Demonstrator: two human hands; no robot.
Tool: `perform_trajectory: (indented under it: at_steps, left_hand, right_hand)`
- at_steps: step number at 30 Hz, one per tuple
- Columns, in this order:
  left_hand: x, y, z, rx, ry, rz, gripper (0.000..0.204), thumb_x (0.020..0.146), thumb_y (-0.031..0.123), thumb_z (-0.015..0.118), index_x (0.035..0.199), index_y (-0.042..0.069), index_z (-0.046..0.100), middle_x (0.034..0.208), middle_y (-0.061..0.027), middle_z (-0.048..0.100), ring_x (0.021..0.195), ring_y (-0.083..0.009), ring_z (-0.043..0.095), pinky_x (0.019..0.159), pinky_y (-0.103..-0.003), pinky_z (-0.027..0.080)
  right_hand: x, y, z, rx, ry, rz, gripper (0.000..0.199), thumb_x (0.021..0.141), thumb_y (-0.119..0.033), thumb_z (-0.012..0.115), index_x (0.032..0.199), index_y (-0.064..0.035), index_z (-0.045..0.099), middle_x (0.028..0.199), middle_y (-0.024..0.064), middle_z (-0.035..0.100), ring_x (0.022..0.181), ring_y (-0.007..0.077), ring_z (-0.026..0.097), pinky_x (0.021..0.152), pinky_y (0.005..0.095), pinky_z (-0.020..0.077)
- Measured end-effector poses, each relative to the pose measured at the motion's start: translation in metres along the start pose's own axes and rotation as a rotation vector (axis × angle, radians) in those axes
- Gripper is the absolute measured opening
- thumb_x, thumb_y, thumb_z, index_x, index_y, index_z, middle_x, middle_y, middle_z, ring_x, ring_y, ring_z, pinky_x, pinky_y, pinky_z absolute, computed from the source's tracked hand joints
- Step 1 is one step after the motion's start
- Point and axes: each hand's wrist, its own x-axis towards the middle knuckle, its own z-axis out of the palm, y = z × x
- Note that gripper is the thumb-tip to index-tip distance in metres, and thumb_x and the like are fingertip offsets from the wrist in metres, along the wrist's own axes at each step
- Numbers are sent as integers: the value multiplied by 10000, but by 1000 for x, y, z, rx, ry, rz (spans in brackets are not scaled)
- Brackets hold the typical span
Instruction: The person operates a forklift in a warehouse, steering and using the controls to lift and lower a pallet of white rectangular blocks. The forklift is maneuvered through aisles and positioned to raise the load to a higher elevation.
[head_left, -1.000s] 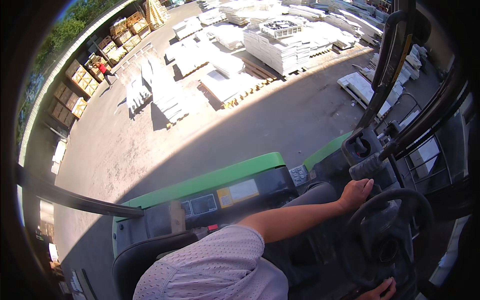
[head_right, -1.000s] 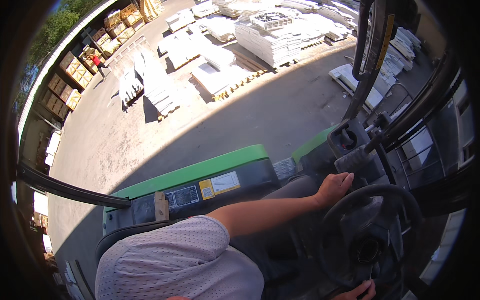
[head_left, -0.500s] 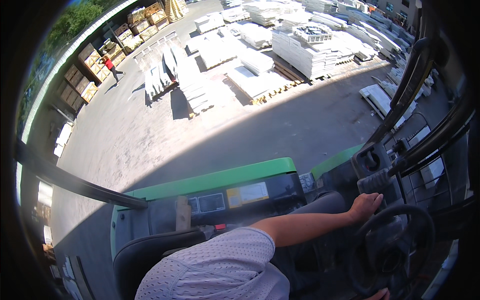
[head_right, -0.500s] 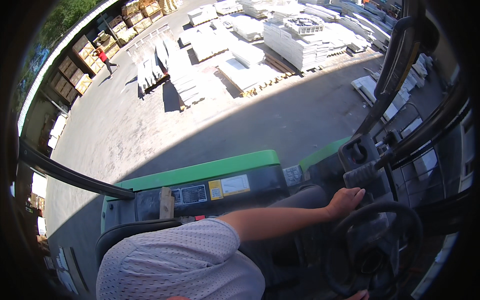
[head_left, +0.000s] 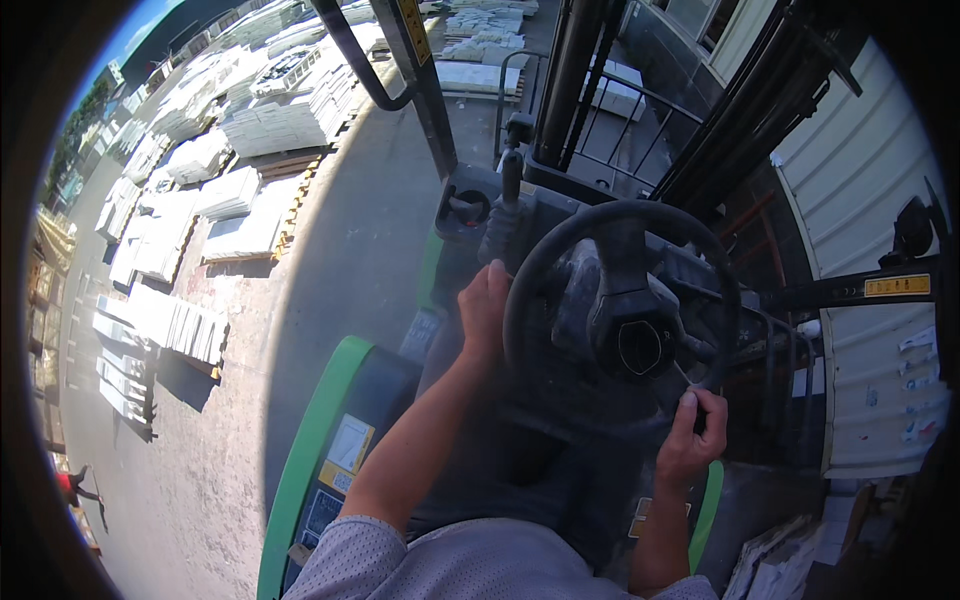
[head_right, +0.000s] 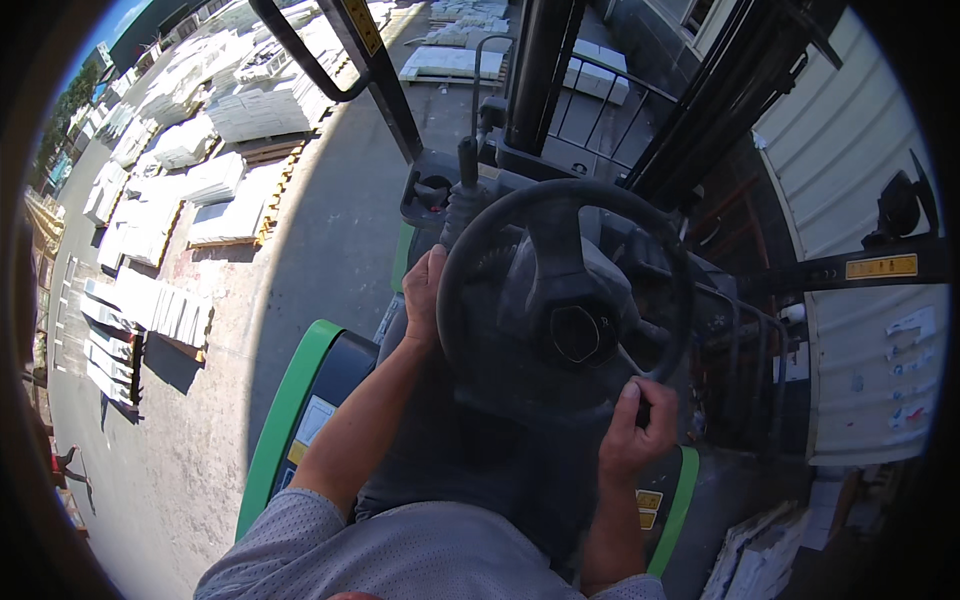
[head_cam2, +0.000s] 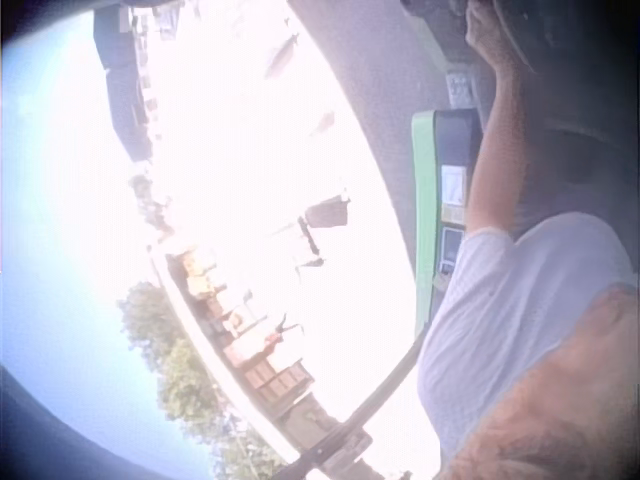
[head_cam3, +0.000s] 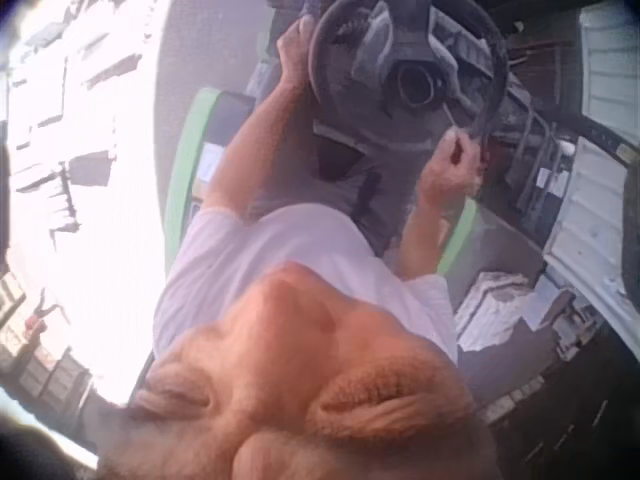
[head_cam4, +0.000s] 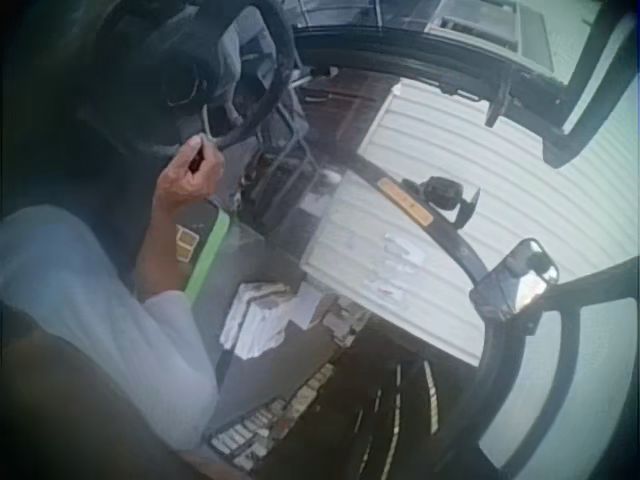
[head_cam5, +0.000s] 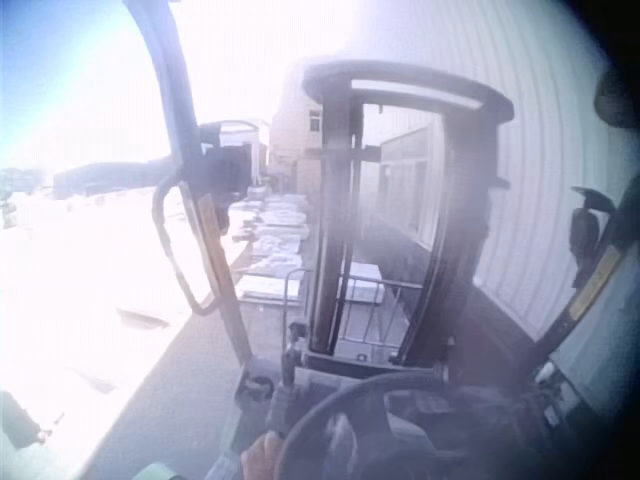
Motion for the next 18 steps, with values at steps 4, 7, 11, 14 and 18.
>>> perform_trajectory:
  at_steps: [4, 7, 11, 14, 18]
  left_hand:
    - [-9, 1, -41, 84, 28, 47, 472, 1071, 340, 457, 885, -48, 650, 818, -283, 662, 759, -428, 637, 735, -505, 483]
    - [-8, -7, -67, 73, -26, 18, 471, 1070, 348, 459, 890, -48, 640, 826, -284, 647, 730, -399, 584, 727, -507, 466]
    - [-8, -18, -100, 103, -45, 27, 475, 1076, 363, 447, 915, -41, 639, 846, -267, 652, 734, -352, 544, 743, -486, 470]
    - [-19, -18, -128, 179, -55, 209, 475, 1081, 368, 438, 938, -34, 646, 856, -262, 656, 747, -339, 541, 755, -477, 474]
    - [-47, -13, -154, 167, -61, 214, 463, 1086, 354, 432, 948, -24, 660, 848, -243, 668, 749, -333, 563, 756, -465, 480]
  right_hand:
    - [-27, -40, 10, 19, 8, -58, 47, 954, -11, 691, 1000, -10, 679, 929, 110, 683, 807, 203, 658, 715, 323, 519]
    - [-44, -64, 14, 13, 0, -81, 71, 939, -10, 706, 1001, -18, 674, 938, 123, 690, 818, 235, 684, 716, 335, 536]
    - [-70, -86, 19, 37, -18, -40, 86, 921, -19, 722, 996, -22, 680, 932, 129, 694, 824, 268, 691, 719, 357, 545]
    - [-87, -94, 23, 53, -36, -81, 56, 941, -26, 698, 991, -11, 678, 925, 107, 685, 812, 216, 669, 736, 328, 523]
    - [-111, -105, 16, 83, -25, 4, 49, 936, -19, 696, 982, -7, 683, 924, 107, 688, 814, 225, 668, 743, 327, 519]
